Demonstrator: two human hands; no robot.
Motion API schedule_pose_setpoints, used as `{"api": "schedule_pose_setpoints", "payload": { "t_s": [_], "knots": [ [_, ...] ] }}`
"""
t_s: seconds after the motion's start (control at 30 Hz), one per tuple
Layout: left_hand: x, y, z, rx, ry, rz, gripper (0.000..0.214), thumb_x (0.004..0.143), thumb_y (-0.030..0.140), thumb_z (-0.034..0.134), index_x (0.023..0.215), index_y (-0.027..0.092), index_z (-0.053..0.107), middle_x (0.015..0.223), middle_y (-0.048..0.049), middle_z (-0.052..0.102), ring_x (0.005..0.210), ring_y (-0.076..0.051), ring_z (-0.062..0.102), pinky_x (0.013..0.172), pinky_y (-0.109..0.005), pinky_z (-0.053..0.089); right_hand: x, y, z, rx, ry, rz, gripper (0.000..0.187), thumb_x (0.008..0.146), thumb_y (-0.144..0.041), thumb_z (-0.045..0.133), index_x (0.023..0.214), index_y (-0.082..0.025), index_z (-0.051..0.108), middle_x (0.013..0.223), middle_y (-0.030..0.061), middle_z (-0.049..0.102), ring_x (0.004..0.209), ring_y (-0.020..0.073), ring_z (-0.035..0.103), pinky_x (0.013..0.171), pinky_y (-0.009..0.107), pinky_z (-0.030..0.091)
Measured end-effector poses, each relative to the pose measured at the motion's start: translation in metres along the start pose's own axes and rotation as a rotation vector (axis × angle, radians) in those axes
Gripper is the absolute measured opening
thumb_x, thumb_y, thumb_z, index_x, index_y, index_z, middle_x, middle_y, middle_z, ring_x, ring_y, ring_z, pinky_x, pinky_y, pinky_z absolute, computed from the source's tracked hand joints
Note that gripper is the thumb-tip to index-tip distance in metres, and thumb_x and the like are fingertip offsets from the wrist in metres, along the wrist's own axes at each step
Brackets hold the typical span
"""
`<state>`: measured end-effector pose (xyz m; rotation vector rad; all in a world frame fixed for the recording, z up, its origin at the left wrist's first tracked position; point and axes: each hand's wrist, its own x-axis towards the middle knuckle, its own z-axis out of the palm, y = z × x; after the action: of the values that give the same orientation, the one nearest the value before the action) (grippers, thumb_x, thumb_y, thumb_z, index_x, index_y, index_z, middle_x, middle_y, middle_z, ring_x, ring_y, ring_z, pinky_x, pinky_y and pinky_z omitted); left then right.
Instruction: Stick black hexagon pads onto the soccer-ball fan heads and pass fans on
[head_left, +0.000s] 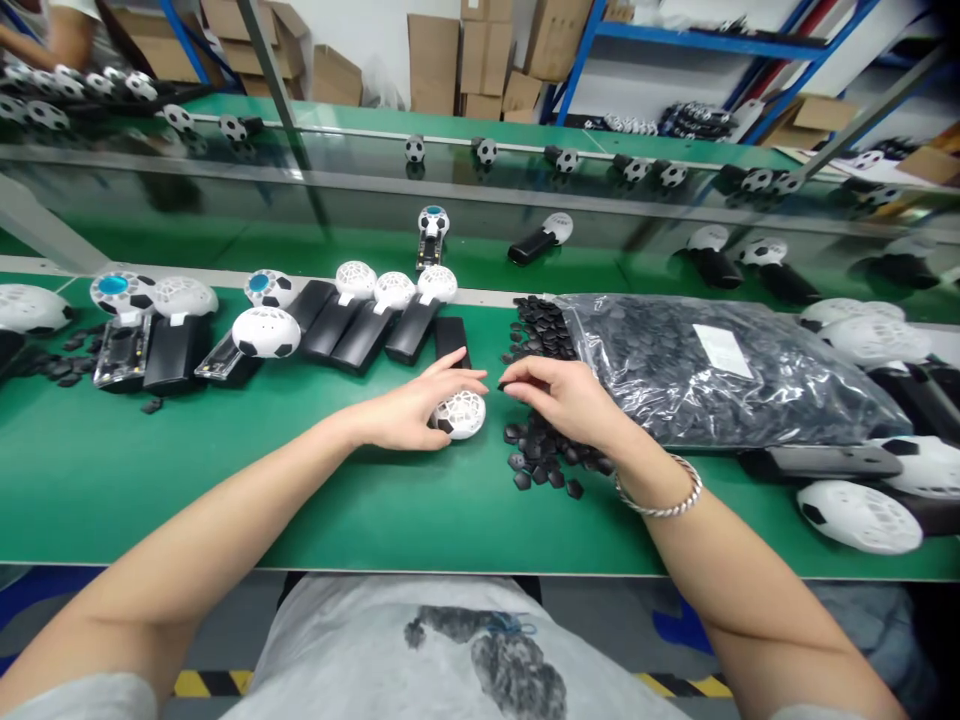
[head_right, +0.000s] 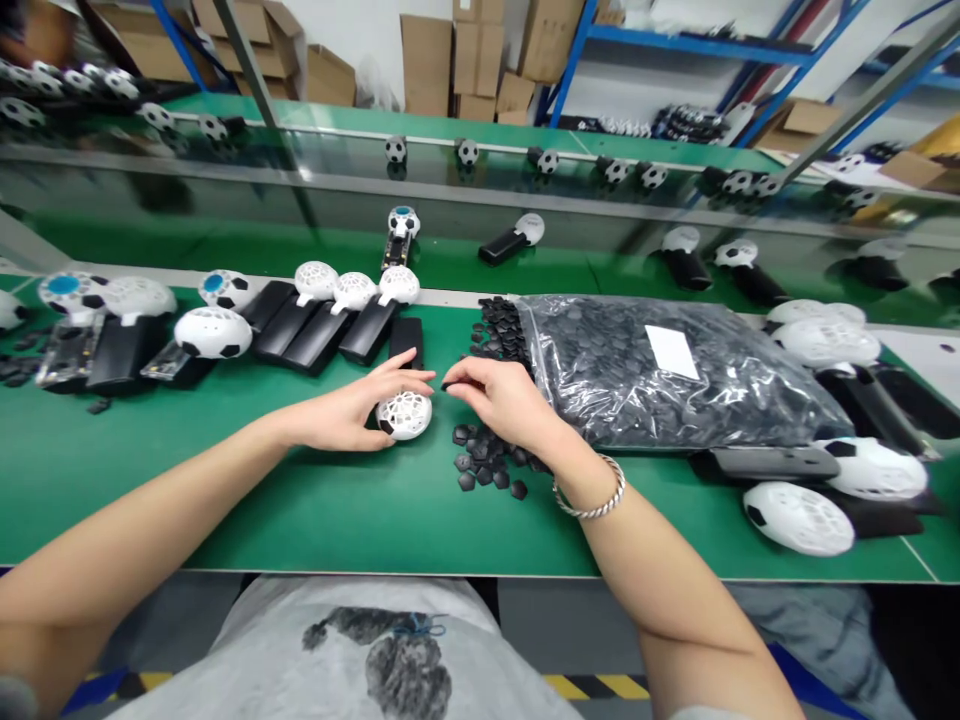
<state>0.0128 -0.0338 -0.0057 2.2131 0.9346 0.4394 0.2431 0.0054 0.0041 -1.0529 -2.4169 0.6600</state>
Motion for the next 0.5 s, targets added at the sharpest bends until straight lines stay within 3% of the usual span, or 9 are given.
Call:
{"api": "schedule_pose_setpoints", "payload": {
  "t_s": [0.1, 0.27, 0.5],
  "knots": [
    [-0.002, -0.002, 0.001, -0.041, 0.044, 0.012, 0.061, 0.064, 0.01, 0.06, 0.122, 0.021, 0.044, 0.143, -0.008, 0.033, 0.138, -0.028, 0.002, 0.108, -0.052, 0.019, -0.004, -0.013, 0.001, 0.181, -0.054, -0.107, 0.008, 0.083, -0.022, 0.057, 0.083, -0.018, 0.064, 0.081, 0.0017, 0.066, 0.072, 0.0128, 0.06, 0.067, 0.023, 0.046],
    [-0.002, -0.003, 0.011, -0.089, 0.17, -0.004, 0.051, 0.071, 0.031, 0.067, 0.117, 0.021, 0.048, 0.137, -0.0093, 0.041, 0.138, -0.026, 0.008, 0.108, -0.05, 0.021, -0.006, -0.021, 0.012, 0.135, -0.112, -0.261, 0.007, 0.082, -0.019, 0.058, 0.082, -0.018, 0.064, 0.079, 0.0034, 0.066, 0.077, 0.0148, 0.058, 0.072, 0.027, 0.043],
    [0.002, -0.006, 0.016, -0.06, 0.22, 0.057, 0.051, 0.072, 0.038, 0.066, 0.116, 0.02, 0.049, 0.13, -0.0114, 0.048, 0.137, -0.028, 0.015, 0.108, -0.051, 0.022, -0.004, -0.014, 0.029, 0.405, -0.05, -0.092, 0.011, 0.075, -0.026, 0.067, 0.071, -0.018, 0.062, 0.071, 0.0005, 0.053, 0.071, 0.0129, 0.051, 0.065, 0.026, 0.042]
  ]
}}
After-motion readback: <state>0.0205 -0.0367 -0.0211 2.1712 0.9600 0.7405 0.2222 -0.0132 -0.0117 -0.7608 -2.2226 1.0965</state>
